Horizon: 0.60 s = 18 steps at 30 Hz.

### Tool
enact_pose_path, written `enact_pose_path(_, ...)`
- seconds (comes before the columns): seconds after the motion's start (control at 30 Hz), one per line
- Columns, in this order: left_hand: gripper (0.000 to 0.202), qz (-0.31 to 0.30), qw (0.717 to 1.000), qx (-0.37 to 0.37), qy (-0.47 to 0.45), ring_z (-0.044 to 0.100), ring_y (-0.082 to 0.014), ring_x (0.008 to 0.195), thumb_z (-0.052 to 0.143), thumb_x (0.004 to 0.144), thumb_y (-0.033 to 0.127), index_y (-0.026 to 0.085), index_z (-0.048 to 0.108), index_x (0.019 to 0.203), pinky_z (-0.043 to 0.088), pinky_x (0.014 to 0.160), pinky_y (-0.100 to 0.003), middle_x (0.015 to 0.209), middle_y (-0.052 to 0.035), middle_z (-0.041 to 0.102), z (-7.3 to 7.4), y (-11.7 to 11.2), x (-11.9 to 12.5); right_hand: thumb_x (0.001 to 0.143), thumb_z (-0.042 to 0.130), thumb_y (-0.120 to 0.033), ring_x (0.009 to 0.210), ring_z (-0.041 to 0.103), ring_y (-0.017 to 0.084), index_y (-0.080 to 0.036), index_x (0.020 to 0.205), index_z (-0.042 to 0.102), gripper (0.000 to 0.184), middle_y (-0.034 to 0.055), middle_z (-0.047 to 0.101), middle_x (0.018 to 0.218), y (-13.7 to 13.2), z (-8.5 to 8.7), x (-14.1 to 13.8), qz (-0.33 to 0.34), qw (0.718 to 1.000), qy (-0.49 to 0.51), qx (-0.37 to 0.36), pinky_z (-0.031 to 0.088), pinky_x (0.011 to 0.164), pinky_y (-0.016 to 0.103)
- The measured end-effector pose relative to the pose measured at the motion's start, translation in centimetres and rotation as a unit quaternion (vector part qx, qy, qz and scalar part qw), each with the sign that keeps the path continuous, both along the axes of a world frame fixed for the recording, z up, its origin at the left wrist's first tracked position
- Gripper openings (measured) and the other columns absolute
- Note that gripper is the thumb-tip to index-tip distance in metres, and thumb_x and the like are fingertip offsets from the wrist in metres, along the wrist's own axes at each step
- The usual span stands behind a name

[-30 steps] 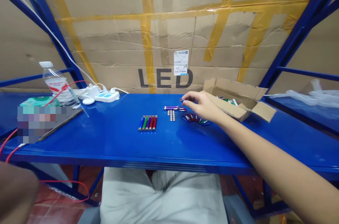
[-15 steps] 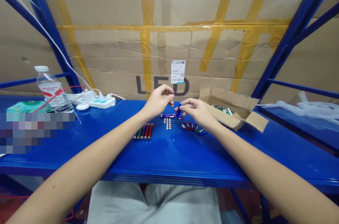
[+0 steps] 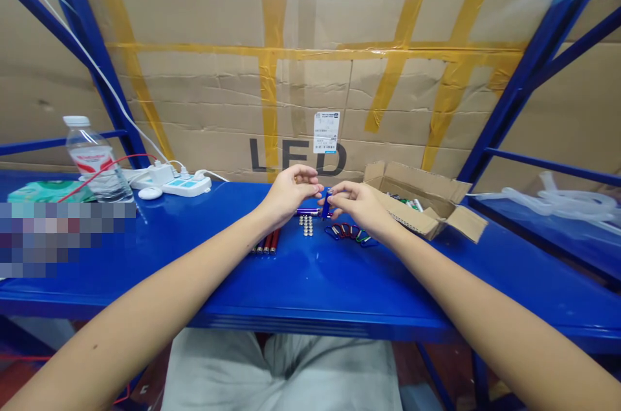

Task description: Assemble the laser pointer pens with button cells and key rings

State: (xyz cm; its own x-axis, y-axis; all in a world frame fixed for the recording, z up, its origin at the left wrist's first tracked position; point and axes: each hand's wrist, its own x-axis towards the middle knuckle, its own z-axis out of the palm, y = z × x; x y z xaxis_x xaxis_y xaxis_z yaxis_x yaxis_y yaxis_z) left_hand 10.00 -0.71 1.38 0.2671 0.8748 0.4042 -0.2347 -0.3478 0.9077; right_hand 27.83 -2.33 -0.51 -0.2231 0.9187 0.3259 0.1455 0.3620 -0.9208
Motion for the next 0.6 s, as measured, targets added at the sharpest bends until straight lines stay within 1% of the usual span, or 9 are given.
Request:
enact_pose_path(0.1, 0.025, 0.006, 1.0, 0.0, -0.006, 0.065, -0.0131, 0.077, 0.065, 0.07, 0.004, 0.014, 0.055, 0.09, 0.055, 0.076, -0.033, 0.082, -0.0008, 0.058, -0.02, 0.08, -0.03, 0.074, 0.071, -0.03, 0.056, 0.064, 0.014, -0.017, 0.085, 0.057, 0.021, 0.0076, 0.073, 0.084, -0.15, 0.12, -0.16, 0.01, 1.0, 0.01, -0.008, 0.055, 0.057, 0.031)
enact_pose_path(0.23, 0.03, 0.03, 0.999, 0.037, 0.024, 0.062, -0.0101, 0.075, 0.072, 0.064, 0.003, 0.013, 0.057, 0.089, 0.053, 0.077, -0.029, 0.083, -0.0009, 0.06, 0.06, 0.22, -0.07, 0.073, 0.071, -0.031, 0.063, 0.066, 0.016, -0.018, 0.083, 0.056, 0.022, 0.0085, 0.073, 0.084, -0.18, 0.12, -0.24, 0.028, 0.999, 0.026, -0.006, 0.057, 0.058, 0.031)
enact_pose_path(0.27, 0.031, 0.03, 0.998, 0.044, 0.038, 0.062, -0.0096, 0.073, 0.072, 0.064, 0.002, 0.013, 0.056, 0.088, 0.052, 0.075, -0.029, 0.082, -0.0006, 0.06, 0.08, 0.22, -0.07, 0.073, 0.072, -0.031, 0.062, 0.066, 0.016, -0.018, 0.083, 0.056, 0.023, 0.0082, 0.073, 0.083, -0.17, 0.12, -0.23, 0.028, 0.999, 0.024, -0.005, 0.057, 0.057, 0.032)
enact_pose_path(0.33, 0.025, 0.022, 0.997, 0.049, 0.061, 0.059, -0.0082, 0.062, 0.069, 0.069, 0.006, 0.015, 0.053, 0.087, 0.051, 0.065, -0.028, 0.076, 0.0017, 0.057, 0.11, 0.15, -0.1, 0.073, 0.072, -0.031, 0.058, 0.065, 0.015, -0.017, 0.083, 0.057, 0.024, 0.007, 0.072, 0.081, -0.21, 0.14, -0.21, 0.021, 1.0, 0.013, -0.005, 0.056, 0.056, 0.032)
enact_pose_path(0.4, 0.017, 0.027, 0.995, 0.058, 0.078, 0.05, -0.0062, 0.048, 0.063, 0.078, 0.013, 0.018, 0.05, 0.087, 0.046, 0.053, -0.027, 0.066, 0.0052, 0.052, 0.11, 0.04, -0.19, 0.073, 0.073, -0.031, 0.057, 0.064, 0.015, -0.017, 0.084, 0.057, 0.024, 0.0064, 0.071, 0.078, -0.29, 0.19, -0.24, 0.02, 1.0, 0.009, -0.008, 0.056, 0.056, 0.032)
enact_pose_path(0.43, 0.013, 0.038, 0.993, 0.07, 0.091, 0.046, -0.0056, 0.044, 0.06, 0.082, 0.017, 0.019, 0.049, 0.088, 0.042, 0.049, -0.026, 0.063, 0.0063, 0.049, 0.09, -0.02, -0.26, 0.073, 0.073, -0.031, 0.059, 0.065, 0.016, -0.017, 0.084, 0.057, 0.024, 0.0066, 0.071, 0.078, -0.33, 0.21, -0.27, 0.022, 1.0, 0.015, -0.009, 0.056, 0.057, 0.033)
enact_pose_path(0.5, 0.011, 0.07, 0.981, 0.116, 0.141, 0.043, -0.0061, 0.045, 0.06, 0.084, 0.023, 0.019, 0.05, 0.086, 0.039, 0.048, -0.025, 0.062, 0.006, 0.049, -0.06, -0.08, -0.41, 0.073, 0.073, -0.032, 0.063, 0.066, 0.016, -0.017, 0.084, 0.058, 0.024, 0.0067, 0.071, 0.079, -0.3, 0.19, -0.36, 0.027, 0.999, 0.029, -0.008, 0.056, 0.062, 0.033)
enact_pose_path(0.53, 0.012, 0.083, 0.971, 0.143, 0.176, 0.045, -0.007, 0.049, 0.062, 0.082, 0.024, 0.019, 0.052, 0.085, 0.039, 0.05, -0.025, 0.064, 0.0047, 0.051, -0.19, -0.08, -0.46, 0.073, 0.073, -0.033, 0.063, 0.066, 0.016, -0.016, 0.083, 0.058, 0.024, 0.0062, 0.071, 0.079, -0.21, 0.12, -0.38, 0.026, 0.999, 0.036, -0.006, 0.055, 0.064, 0.033)
enact_pose_path(0.6, 0.017, 0.088, 0.949, 0.181, 0.243, 0.051, -0.0091, 0.058, 0.067, 0.078, 0.026, 0.017, 0.055, 0.087, 0.042, 0.056, -0.026, 0.072, 0.0017, 0.057, -0.59, -0.03, -0.45, 0.071, 0.074, -0.033, 0.063, 0.065, 0.015, -0.015, 0.083, 0.061, 0.025, 0.0042, 0.069, 0.077, 0.11, -0.13, -0.36, 0.016, 0.999, 0.049, 0.0, 0.054, 0.067, 0.034)
